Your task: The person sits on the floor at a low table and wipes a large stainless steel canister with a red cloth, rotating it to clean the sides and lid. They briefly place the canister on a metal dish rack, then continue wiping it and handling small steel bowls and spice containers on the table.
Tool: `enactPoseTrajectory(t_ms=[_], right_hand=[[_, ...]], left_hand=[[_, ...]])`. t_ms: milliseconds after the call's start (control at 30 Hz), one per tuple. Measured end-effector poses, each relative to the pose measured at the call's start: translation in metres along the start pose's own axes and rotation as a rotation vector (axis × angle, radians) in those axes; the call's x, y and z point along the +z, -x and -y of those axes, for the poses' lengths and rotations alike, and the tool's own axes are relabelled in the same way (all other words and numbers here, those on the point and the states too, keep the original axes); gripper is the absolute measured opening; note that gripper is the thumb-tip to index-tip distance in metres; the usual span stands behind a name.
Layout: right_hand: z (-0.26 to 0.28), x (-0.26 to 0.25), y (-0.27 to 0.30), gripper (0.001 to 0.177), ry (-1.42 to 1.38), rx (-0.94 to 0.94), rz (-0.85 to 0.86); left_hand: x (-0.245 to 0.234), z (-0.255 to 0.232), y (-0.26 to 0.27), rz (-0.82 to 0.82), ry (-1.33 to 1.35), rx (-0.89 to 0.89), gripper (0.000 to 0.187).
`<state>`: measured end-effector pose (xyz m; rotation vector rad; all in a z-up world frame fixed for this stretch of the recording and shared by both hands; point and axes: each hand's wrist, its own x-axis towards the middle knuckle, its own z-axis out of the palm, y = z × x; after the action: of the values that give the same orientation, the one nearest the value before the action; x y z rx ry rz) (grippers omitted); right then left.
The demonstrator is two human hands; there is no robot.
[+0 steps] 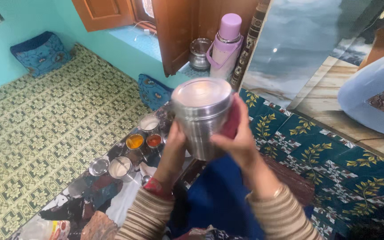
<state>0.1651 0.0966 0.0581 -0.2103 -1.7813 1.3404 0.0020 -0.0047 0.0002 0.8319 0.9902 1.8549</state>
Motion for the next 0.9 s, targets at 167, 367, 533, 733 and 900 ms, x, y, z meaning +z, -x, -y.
enactPoseTrajectory(t_ms=[167, 367, 533, 733, 900], right_hand=[[-0.048, -0.003, 0.014, 0.122, -0.568, 0.127, -0.004], [-0.087, -0.014, 0.031, 0.129, -0.436, 0.198, 0.123], [-0.075, -0.024, 0.023, 0.121, -0.202, 0.368, 0.216], [-0.029, -0.022, 0.017, 0.081, -0.286, 0.163, -0.038], [0.026, -0.021, 0.009, 0.054, 0.545, -0.278, 0.129]], left_hand=[[0.007, 0.004, -0.006, -0.189, 0.246, 0.196, 0.061], [0.000, 0.023, 0.015, 0.096, 0.780, -0.190, 0.083], [-0.013, 0.030, 0.029, 0.027, 0.814, -0.157, 0.094], [-0.025, 0.034, 0.037, -0.060, 0.746, -0.145, 0.090], [-0.023, 0.035, 0.040, -0.086, 0.558, -0.036, 0.084]])
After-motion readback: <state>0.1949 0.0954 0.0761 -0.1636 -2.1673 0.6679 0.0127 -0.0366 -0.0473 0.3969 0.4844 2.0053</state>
